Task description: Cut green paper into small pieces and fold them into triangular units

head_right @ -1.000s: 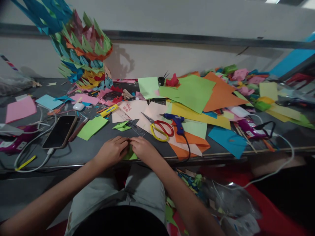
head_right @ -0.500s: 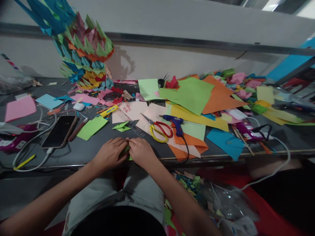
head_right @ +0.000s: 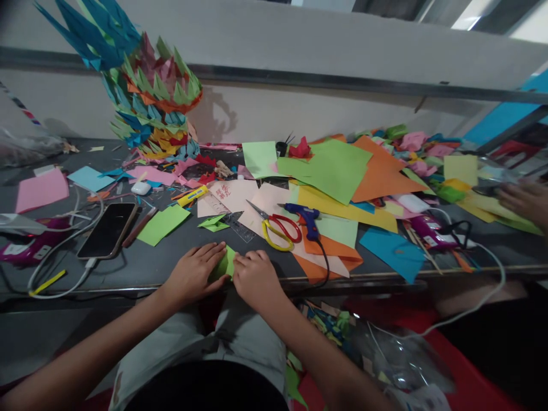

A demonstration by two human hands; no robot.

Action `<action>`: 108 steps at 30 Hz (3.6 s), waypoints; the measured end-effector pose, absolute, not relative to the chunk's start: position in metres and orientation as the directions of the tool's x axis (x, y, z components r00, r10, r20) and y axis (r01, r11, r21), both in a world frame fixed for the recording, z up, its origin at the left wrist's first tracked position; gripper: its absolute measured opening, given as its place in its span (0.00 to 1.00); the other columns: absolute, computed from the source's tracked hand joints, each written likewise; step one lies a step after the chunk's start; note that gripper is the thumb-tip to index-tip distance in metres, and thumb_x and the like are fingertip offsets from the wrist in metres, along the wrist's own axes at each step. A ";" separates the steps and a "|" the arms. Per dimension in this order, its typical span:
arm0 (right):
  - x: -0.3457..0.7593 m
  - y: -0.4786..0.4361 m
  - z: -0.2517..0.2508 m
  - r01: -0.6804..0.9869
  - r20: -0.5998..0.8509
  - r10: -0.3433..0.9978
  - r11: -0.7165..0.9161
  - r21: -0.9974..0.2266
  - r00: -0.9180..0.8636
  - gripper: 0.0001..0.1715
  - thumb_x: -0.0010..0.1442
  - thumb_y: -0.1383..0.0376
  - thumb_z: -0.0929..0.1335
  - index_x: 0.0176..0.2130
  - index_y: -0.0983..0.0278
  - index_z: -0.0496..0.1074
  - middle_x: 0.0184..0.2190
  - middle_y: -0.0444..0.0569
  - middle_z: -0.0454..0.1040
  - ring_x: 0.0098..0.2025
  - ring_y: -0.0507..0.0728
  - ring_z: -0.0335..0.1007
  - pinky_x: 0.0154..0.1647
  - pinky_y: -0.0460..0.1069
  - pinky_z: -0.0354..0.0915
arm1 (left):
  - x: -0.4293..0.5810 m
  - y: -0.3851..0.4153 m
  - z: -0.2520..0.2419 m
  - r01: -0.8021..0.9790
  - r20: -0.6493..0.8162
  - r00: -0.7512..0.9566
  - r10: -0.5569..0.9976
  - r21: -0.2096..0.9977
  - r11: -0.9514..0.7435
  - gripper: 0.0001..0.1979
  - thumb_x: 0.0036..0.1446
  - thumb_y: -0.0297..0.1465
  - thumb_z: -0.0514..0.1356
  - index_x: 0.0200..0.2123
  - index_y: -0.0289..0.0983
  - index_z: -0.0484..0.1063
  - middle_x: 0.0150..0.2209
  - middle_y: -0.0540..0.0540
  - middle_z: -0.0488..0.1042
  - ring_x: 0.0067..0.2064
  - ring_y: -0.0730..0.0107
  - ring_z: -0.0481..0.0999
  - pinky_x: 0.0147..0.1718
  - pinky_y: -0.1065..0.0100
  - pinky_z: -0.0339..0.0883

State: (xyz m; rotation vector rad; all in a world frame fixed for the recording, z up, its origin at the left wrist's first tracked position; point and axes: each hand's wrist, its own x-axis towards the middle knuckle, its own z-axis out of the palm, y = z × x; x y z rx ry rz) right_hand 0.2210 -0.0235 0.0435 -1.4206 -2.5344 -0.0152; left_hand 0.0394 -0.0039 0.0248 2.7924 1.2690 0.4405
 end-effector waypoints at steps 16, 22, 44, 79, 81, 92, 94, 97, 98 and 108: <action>0.202 0.006 0.031 0.909 0.107 0.920 0.390 -0.148 -0.377 0.19 0.62 0.67 0.60 0.51 0.60 0.70 0.31 0.52 0.72 0.37 0.58 0.67 0.36 0.49 0.59 | 0.022 -0.023 0.023 0.740 0.237 0.594 0.769 0.213 -0.638 0.27 0.56 0.41 0.54 0.56 0.35 0.60 0.56 0.41 0.66 0.58 0.58 0.62 0.56 0.55 0.52; 0.206 0.008 0.031 0.879 0.152 0.906 0.421 -0.223 -0.396 0.19 0.62 0.68 0.60 0.51 0.62 0.70 0.32 0.51 0.72 0.37 0.57 0.67 0.38 0.49 0.61 | 0.018 -0.031 0.022 0.743 0.269 0.570 0.777 0.235 -0.626 0.21 0.57 0.32 0.54 0.54 0.35 0.63 0.53 0.42 0.68 0.55 0.59 0.64 0.53 0.57 0.57; 0.210 0.041 0.030 0.752 0.161 0.943 0.329 -0.571 -0.290 0.04 0.53 0.66 0.68 0.27 0.63 0.70 0.25 0.43 0.69 0.29 0.52 0.64 0.30 0.46 0.59 | 0.031 0.021 0.032 0.785 0.256 0.353 0.900 0.442 -0.434 0.09 0.58 0.28 0.55 0.41 0.38 0.73 0.36 0.45 0.75 0.39 0.65 0.74 0.37 0.67 0.66; 0.209 0.018 0.040 0.554 -0.021 0.991 0.055 -0.831 -0.129 0.11 0.52 0.59 0.67 0.26 0.64 0.71 0.20 0.42 0.70 0.23 0.51 0.65 0.25 0.45 0.58 | 0.037 -0.005 0.035 0.599 0.190 -0.072 0.979 0.793 -0.110 0.12 0.58 0.35 0.54 0.26 0.36 0.68 0.25 0.51 0.70 0.27 0.73 0.69 0.27 0.73 0.58; 0.205 0.019 0.034 0.663 0.050 0.996 0.086 -0.744 -0.073 0.09 0.53 0.60 0.67 0.26 0.63 0.71 0.21 0.43 0.72 0.24 0.52 0.67 0.26 0.45 0.59 | 0.036 0.000 0.032 0.729 0.233 -0.052 0.971 0.673 -0.123 0.09 0.58 0.34 0.55 0.28 0.37 0.69 0.28 0.50 0.72 0.30 0.71 0.71 0.29 0.71 0.58; 0.204 0.017 0.020 0.638 0.335 0.826 0.564 -0.525 -0.454 0.05 0.59 0.68 0.65 0.36 0.63 0.72 0.34 0.48 0.75 0.38 0.55 0.70 0.42 0.48 0.64 | 0.037 -0.001 0.022 0.904 0.330 0.174 0.928 0.320 -0.284 0.02 0.56 0.28 0.58 0.30 0.37 0.70 0.30 0.48 0.73 0.34 0.65 0.71 0.33 0.67 0.62; 0.208 0.018 0.020 0.600 0.357 0.787 0.615 -0.512 -0.503 0.07 0.60 0.68 0.65 0.37 0.63 0.72 0.36 0.48 0.75 0.39 0.55 0.69 0.44 0.49 0.64 | 0.034 -0.002 0.021 0.880 0.358 0.229 0.905 0.321 -0.349 0.03 0.57 0.28 0.58 0.31 0.36 0.70 0.31 0.47 0.74 0.35 0.65 0.72 0.35 0.66 0.64; 0.213 0.020 0.021 0.555 0.359 0.733 0.676 -0.485 -0.579 0.09 0.61 0.68 0.63 0.39 0.63 0.73 0.37 0.49 0.75 0.41 0.55 0.69 0.44 0.50 0.65 | 0.029 -0.003 0.019 0.822 0.400 0.324 0.857 0.329 -0.464 0.04 0.58 0.28 0.57 0.34 0.36 0.71 0.34 0.46 0.75 0.37 0.65 0.72 0.38 0.65 0.66; 0.214 0.021 0.022 0.542 0.358 0.719 0.689 -0.481 -0.596 0.10 0.61 0.68 0.63 0.39 0.64 0.73 0.37 0.50 0.75 0.40 0.55 0.69 0.44 0.50 0.65 | 0.027 -0.003 0.019 0.802 0.413 0.351 0.840 0.331 -0.498 0.05 0.58 0.28 0.56 0.35 0.36 0.72 0.35 0.45 0.75 0.38 0.66 0.73 0.39 0.65 0.66; 0.219 0.027 0.025 0.510 0.324 0.662 0.738 -0.442 -0.676 0.13 0.62 0.68 0.62 0.38 0.63 0.76 0.37 0.50 0.75 0.40 0.55 0.70 0.43 0.49 0.66 | 0.013 -0.005 0.017 0.707 0.376 0.543 0.751 0.279 -0.650 0.11 0.61 0.31 0.52 0.41 0.36 0.72 0.43 0.43 0.74 0.42 0.65 0.72 0.43 0.62 0.66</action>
